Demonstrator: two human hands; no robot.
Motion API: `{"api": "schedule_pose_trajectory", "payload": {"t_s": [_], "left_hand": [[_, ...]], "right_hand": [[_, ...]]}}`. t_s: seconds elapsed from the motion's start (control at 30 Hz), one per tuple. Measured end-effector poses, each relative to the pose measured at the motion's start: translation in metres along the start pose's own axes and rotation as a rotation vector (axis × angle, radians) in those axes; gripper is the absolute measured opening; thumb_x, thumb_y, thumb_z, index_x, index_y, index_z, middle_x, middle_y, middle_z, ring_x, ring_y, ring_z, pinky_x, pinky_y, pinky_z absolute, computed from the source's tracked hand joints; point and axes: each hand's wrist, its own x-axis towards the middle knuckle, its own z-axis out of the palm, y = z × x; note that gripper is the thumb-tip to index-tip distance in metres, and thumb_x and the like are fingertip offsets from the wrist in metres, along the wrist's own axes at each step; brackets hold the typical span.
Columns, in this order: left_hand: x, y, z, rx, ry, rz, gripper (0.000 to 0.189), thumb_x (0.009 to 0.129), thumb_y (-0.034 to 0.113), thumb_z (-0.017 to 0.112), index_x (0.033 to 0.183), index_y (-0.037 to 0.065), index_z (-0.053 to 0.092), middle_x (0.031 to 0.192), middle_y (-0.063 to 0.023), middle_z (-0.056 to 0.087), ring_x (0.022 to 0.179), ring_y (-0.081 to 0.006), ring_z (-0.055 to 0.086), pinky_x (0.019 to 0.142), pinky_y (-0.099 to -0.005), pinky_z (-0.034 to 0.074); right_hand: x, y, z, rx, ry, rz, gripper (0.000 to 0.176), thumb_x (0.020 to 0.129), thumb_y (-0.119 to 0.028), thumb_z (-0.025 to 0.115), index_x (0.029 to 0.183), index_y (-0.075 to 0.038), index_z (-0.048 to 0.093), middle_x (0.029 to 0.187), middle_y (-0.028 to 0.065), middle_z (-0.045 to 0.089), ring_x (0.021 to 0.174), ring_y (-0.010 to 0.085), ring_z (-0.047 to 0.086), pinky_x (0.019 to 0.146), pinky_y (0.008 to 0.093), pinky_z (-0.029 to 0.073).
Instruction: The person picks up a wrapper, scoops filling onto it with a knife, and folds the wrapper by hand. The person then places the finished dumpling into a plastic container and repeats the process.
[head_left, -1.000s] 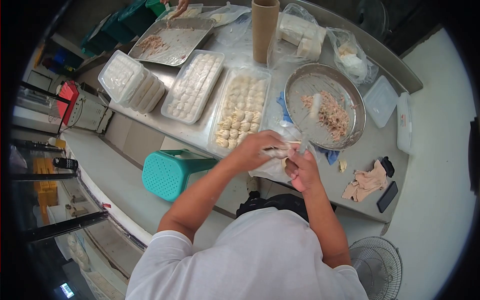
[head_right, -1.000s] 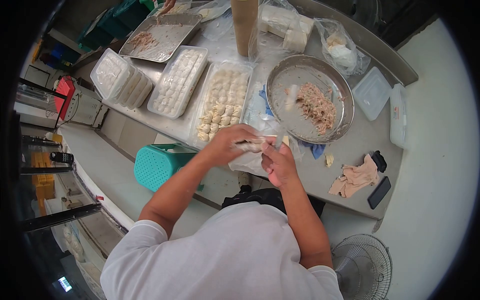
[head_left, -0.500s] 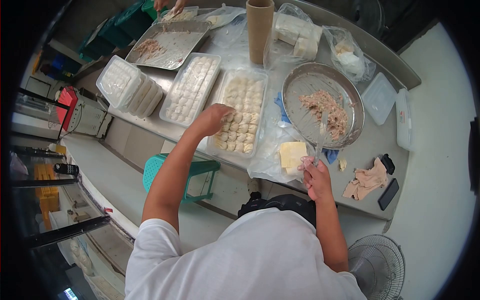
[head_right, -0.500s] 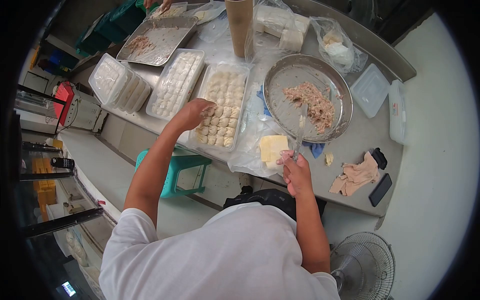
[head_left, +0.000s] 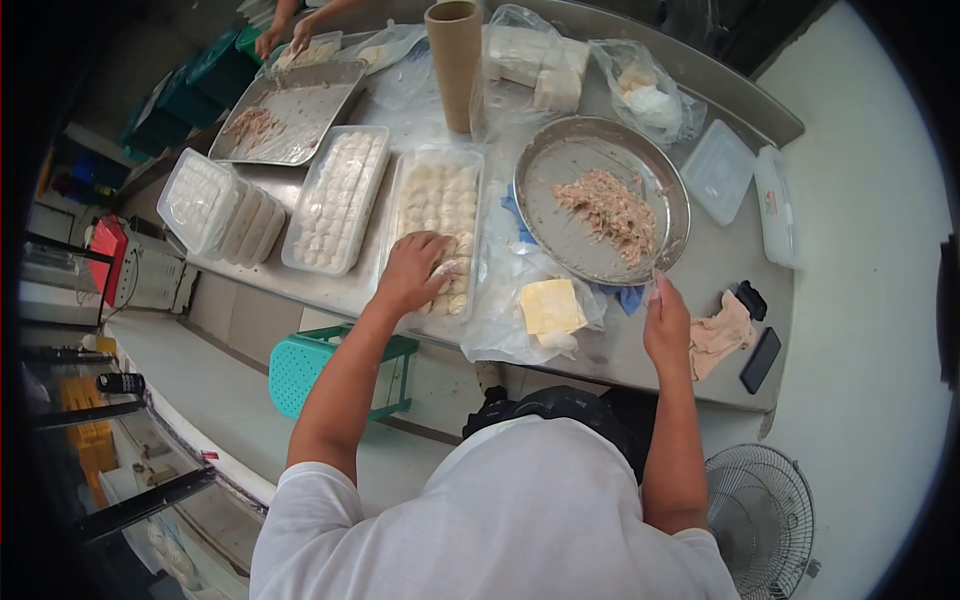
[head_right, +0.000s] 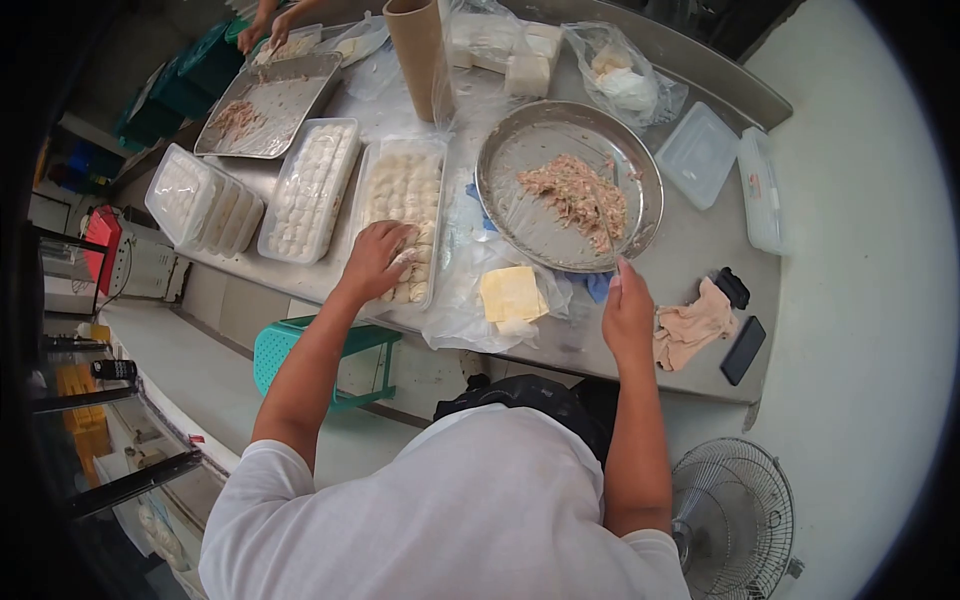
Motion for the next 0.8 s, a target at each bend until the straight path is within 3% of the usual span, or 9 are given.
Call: {"api": "schedule_pose_trajectory", "payload": {"t_s": [0.03, 0.13, 0.17, 0.23, 0.3, 0.37, 0.43, 0.63, 0.8], "left_hand": [[-0.001, -0.004, 0.003, -0.011, 0.016, 0.0, 0.051, 0.084, 0.028, 0.069, 0.128, 0.005, 0.057, 0.128, -0.0173, 0.056, 0.123, -0.0349, 0.049, 0.104, -0.0453, 0.037], [0.003, 0.015, -0.005, 0.09, 0.023, -0.003, 0.05, 0.083, 0.026, 0.07, 0.127, 0.005, 0.058, 0.126, -0.0174, 0.057, 0.12, -0.035, 0.05, 0.104, -0.0456, 0.038], [0.006, 0.025, -0.006, 0.088, 0.021, 0.005, 0.05, 0.083, 0.026, 0.07, 0.127, 0.005, 0.058, 0.126, -0.0174, 0.057, 0.12, -0.035, 0.05, 0.104, -0.0456, 0.038], [0.011, 0.053, 0.002, 0.064, 0.251, 0.061, 0.047, 0.082, 0.018, 0.072, 0.125, 0.006, 0.059, 0.123, -0.0175, 0.058, 0.118, -0.0356, 0.052, 0.101, -0.0452, 0.041], [0.014, 0.084, 0.025, -0.179, 0.243, 0.09, 0.043, 0.08, 0.009, 0.073, 0.121, 0.005, 0.061, 0.121, -0.0171, 0.059, 0.116, -0.0359, 0.054, 0.098, -0.0437, 0.045], [0.015, 0.122, 0.046, -0.428, 0.049, 0.135, 0.038, 0.078, 0.009, 0.074, 0.114, 0.003, 0.063, 0.114, -0.0157, 0.061, 0.111, -0.036, 0.055, 0.096, -0.0424, 0.046], [0.017, 0.147, 0.068, -0.387, -0.142, 0.2, 0.032, 0.074, 0.01, 0.076, 0.104, 0.006, 0.066, 0.113, -0.0133, 0.061, 0.108, -0.0349, 0.055, 0.096, -0.0426, 0.045], [0.02, 0.153, 0.08, -0.271, -0.131, 0.157, 0.032, 0.067, 0.005, 0.074, 0.098, 0.006, 0.067, 0.104, -0.0122, 0.06, 0.101, -0.035, 0.055, 0.089, -0.0437, 0.046], [0.022, 0.159, 0.078, -0.289, -0.138, 0.098, 0.03, 0.067, 0.004, 0.072, 0.096, 0.004, 0.066, 0.104, -0.0136, 0.06, 0.102, -0.0357, 0.056, 0.089, -0.0448, 0.046]], "right_hand": [[0.013, -0.01, -0.013, -0.141, -0.08, -0.021, 0.032, 0.096, -0.01, 0.05, 0.126, -0.003, 0.058, 0.104, 0.0185, 0.062, 0.094, 0.0399, 0.063, 0.079, 0.05, 0.05], [0.046, -0.022, -0.028, -0.442, -0.139, 0.034, 0.032, 0.089, -0.007, 0.05, 0.118, -0.004, 0.062, 0.101, 0.0216, 0.062, 0.092, 0.0434, 0.062, 0.079, 0.0515, 0.05], [0.056, -0.015, -0.024, -0.444, -0.134, 0.042, 0.032, 0.089, -0.007, 0.05, 0.118, -0.004, 0.062, 0.101, 0.0216, 0.062, 0.092, 0.0434, 0.062, 0.079, 0.0515, 0.05], [0.069, -0.002, -0.014, -0.476, -0.17, 0.008, 0.029, 0.086, -0.007, 0.048, 0.108, -0.006, 0.065, 0.099, 0.0197, 0.064, 0.092, 0.0415, 0.064, 0.079, 0.0509, 0.051], [0.069, -0.005, -0.012, -0.486, -0.265, -0.035, 0.029, 0.085, -0.008, 0.048, 0.106, -0.006, 0.067, 0.097, 0.0193, 0.064, 0.09, 0.0414, 0.064, 0.079, 0.0505, 0.051], [0.069, -0.009, -0.007, -0.494, -0.364, -0.087, 0.028, 0.085, -0.008, 0.047, 0.104, -0.007, 0.068, 0.096, 0.0189, 0.064, 0.088, 0.0412, 0.064, 0.079, 0.0501, 0.051], [0.059, -0.008, -0.009, -0.462, -0.425, -0.162, 0.028, 0.084, -0.007, 0.049, 0.103, -0.007, 0.069, 0.095, 0.0182, 0.064, 0.09, 0.0395, 0.065, 0.08, 0.0486, 0.052], [0.044, -0.031, -0.039, -0.477, -0.581, -0.282, 0.025, 0.083, -0.006, 0.054, 0.101, -0.009, 0.071, 0.094, 0.0145, 0.064, 0.09, 0.0352, 0.066, 0.078, 0.0465, 0.052], [0.078, -0.053, -0.054, -0.509, -0.458, -0.211, 0.025, 0.083, -0.006, 0.054, 0.101, -0.009, 0.071, 0.093, 0.0138, 0.064, 0.09, 0.0344, 0.066, 0.078, 0.046, 0.053]]}}
